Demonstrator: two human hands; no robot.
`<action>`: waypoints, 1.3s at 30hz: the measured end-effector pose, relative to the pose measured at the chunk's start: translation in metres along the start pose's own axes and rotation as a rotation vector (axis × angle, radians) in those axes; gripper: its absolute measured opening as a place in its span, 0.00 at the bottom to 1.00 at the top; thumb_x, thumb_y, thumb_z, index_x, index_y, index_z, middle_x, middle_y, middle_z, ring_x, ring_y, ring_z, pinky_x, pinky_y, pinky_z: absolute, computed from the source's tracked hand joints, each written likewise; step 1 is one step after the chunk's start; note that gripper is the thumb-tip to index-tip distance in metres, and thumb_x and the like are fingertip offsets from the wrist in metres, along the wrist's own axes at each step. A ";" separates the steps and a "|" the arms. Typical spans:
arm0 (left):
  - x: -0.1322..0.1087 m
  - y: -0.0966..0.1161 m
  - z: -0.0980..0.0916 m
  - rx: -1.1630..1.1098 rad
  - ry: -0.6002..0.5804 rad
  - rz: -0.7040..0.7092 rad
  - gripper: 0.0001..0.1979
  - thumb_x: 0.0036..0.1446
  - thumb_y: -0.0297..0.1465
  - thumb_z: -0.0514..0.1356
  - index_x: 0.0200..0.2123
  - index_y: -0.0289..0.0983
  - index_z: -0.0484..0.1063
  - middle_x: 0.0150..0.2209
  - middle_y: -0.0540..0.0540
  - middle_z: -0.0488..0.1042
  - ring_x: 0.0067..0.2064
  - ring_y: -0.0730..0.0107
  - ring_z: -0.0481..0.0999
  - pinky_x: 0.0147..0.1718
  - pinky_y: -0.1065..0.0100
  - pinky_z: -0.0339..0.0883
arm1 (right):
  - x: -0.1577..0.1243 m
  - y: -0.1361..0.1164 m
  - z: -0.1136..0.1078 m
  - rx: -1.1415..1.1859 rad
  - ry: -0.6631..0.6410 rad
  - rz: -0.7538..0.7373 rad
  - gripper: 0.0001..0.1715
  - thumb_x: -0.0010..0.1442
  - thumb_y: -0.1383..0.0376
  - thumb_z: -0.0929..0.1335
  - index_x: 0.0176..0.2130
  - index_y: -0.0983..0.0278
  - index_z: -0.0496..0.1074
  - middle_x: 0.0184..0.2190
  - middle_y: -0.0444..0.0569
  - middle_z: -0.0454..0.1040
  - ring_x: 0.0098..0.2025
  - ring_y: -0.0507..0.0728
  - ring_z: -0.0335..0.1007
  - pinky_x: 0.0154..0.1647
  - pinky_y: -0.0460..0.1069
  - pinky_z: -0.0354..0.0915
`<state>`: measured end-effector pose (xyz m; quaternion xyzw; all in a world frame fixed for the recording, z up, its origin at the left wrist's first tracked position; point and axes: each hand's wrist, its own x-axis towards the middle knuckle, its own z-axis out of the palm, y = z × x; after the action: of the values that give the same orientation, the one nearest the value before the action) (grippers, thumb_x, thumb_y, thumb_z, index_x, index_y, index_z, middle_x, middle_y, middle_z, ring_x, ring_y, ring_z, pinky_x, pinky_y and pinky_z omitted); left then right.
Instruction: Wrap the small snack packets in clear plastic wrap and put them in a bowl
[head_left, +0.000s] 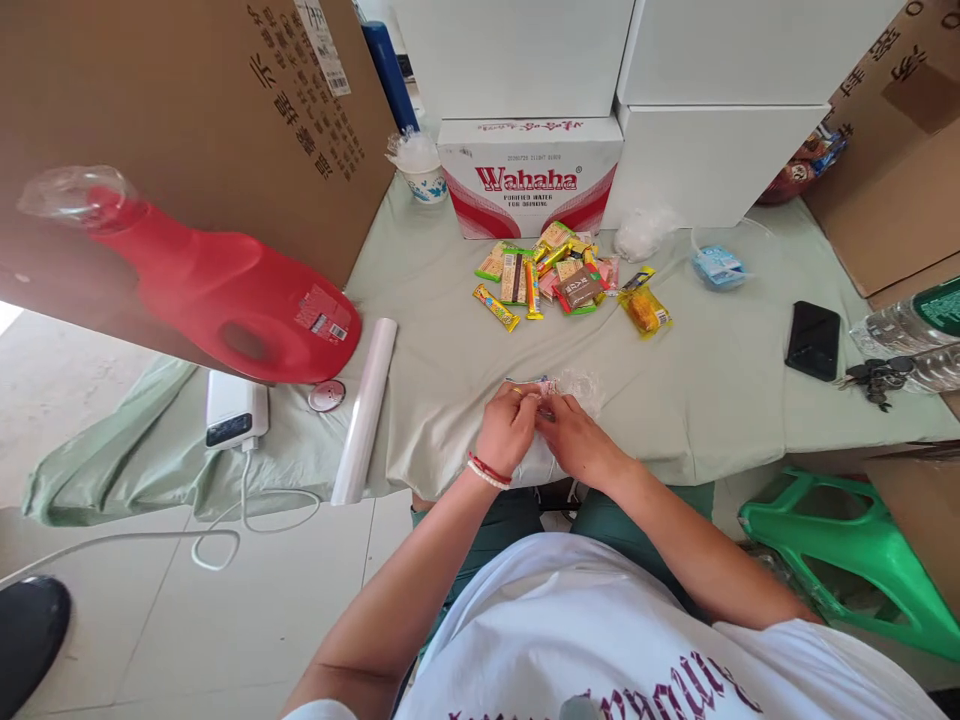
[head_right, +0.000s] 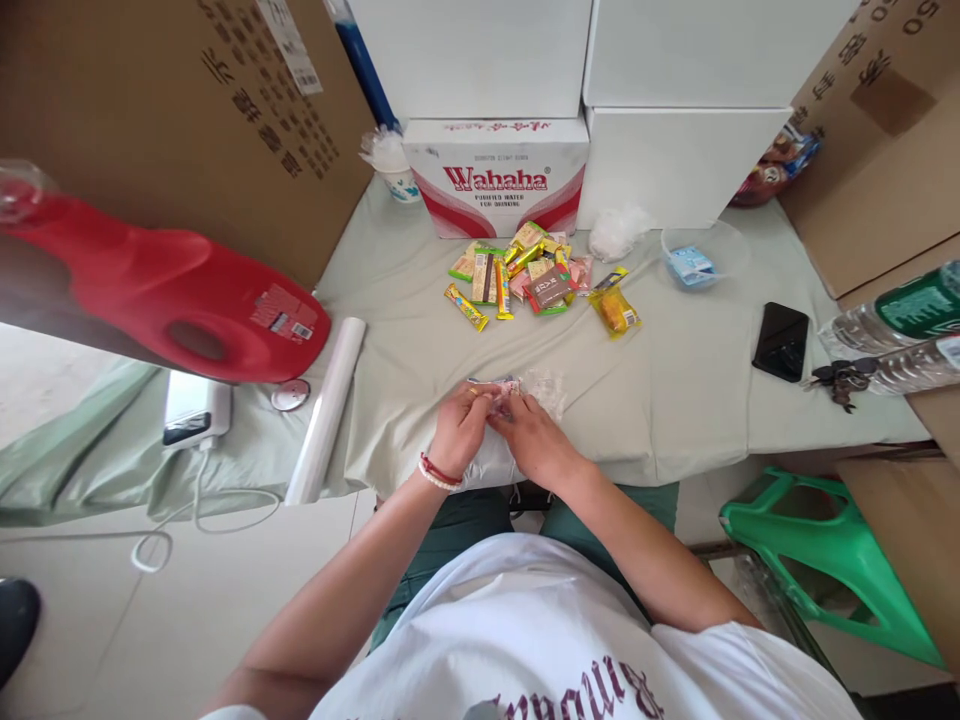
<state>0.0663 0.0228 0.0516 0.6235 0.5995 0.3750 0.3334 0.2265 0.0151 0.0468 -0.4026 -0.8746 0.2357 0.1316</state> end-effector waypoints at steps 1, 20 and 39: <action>-0.003 -0.001 0.003 0.077 -0.011 0.055 0.15 0.64 0.28 0.51 0.43 0.38 0.79 0.45 0.41 0.78 0.49 0.59 0.77 0.52 0.57 0.73 | -0.008 0.003 0.000 0.085 0.018 -0.036 0.21 0.68 0.71 0.64 0.55 0.58 0.78 0.58 0.54 0.71 0.59 0.62 0.65 0.60 0.58 0.66; -0.027 -0.008 0.022 0.693 -0.088 0.185 0.27 0.66 0.25 0.52 0.67 0.40 0.68 0.66 0.36 0.71 0.59 0.42 0.71 0.50 0.45 0.64 | -0.008 0.028 -0.026 0.347 0.363 0.460 0.08 0.67 0.58 0.66 0.39 0.59 0.70 0.33 0.46 0.75 0.34 0.57 0.73 0.39 0.51 0.70; -0.061 -0.067 -0.053 0.694 0.262 0.262 0.14 0.63 0.28 0.57 0.50 0.39 0.76 0.55 0.37 0.78 0.68 0.45 0.66 0.68 0.41 0.54 | 0.080 -0.027 0.002 -0.306 0.078 0.207 0.09 0.68 0.68 0.68 0.48 0.63 0.74 0.48 0.57 0.72 0.47 0.64 0.67 0.46 0.56 0.67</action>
<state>-0.0130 -0.0361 0.0160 0.7174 0.6434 0.2656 -0.0274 0.1573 0.0604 0.0627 -0.5145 -0.8485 0.0966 0.0778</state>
